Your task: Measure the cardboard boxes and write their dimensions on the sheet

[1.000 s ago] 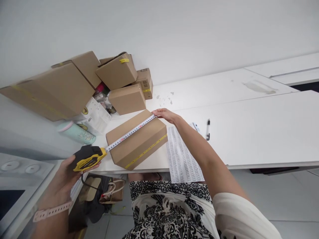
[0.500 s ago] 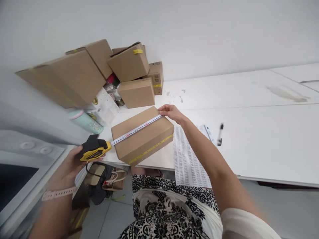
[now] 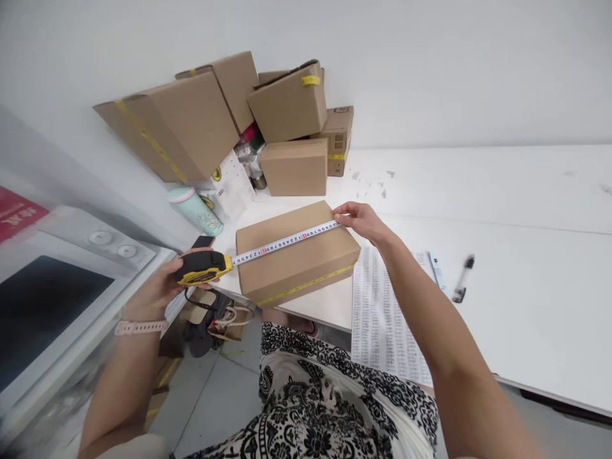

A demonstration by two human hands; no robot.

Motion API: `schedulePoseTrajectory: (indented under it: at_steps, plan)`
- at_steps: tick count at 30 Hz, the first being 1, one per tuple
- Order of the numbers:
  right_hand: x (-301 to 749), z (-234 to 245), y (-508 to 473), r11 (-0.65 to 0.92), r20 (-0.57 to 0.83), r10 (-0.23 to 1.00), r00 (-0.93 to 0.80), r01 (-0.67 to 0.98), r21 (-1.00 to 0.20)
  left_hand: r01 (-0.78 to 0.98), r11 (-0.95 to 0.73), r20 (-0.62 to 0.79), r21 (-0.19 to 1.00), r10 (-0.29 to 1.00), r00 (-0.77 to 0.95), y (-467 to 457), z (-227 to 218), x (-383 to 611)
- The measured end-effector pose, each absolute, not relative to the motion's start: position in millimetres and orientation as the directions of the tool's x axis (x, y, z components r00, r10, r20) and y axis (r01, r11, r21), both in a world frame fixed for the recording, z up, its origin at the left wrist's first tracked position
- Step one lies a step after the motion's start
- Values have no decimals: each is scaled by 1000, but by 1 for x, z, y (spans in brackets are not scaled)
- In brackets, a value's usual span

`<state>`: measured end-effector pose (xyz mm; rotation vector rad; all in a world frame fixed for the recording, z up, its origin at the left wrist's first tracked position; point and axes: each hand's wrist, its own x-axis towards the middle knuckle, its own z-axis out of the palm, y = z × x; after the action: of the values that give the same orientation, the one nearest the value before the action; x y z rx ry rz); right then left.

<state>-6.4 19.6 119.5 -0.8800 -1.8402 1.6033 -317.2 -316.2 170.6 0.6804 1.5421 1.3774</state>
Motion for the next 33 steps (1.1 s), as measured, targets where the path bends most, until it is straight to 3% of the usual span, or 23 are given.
schedulePoseTrajectory:
  at_steps: [10,16,18,21,25,29,33]
  plan:
    - [-8,120,18,89,-7,763,-646,116,-989,-203,200,-272,959,857,-437,-313,166,-320]
    - [5,141,10,150,-78,831,-551,356,-922,-174,158,-227,972,822,-522,-326,182,-287]
    - [8,158,9,175,-36,847,-530,341,-924,-159,158,-213,975,875,-436,-338,190,-264]
    - [-1,184,11,271,143,869,-474,213,-939,-206,233,-270,950,946,-177,-352,188,-224]
    - [-39,193,17,391,257,774,-578,117,-913,-324,336,-280,884,937,207,-346,151,-159]
    - [-86,173,19,422,230,686,-690,120,-899,-525,264,-217,809,965,150,-322,119,-96]
    - [-118,152,16,466,196,594,-781,135,-874,-698,163,-190,697,981,40,-308,118,-60]
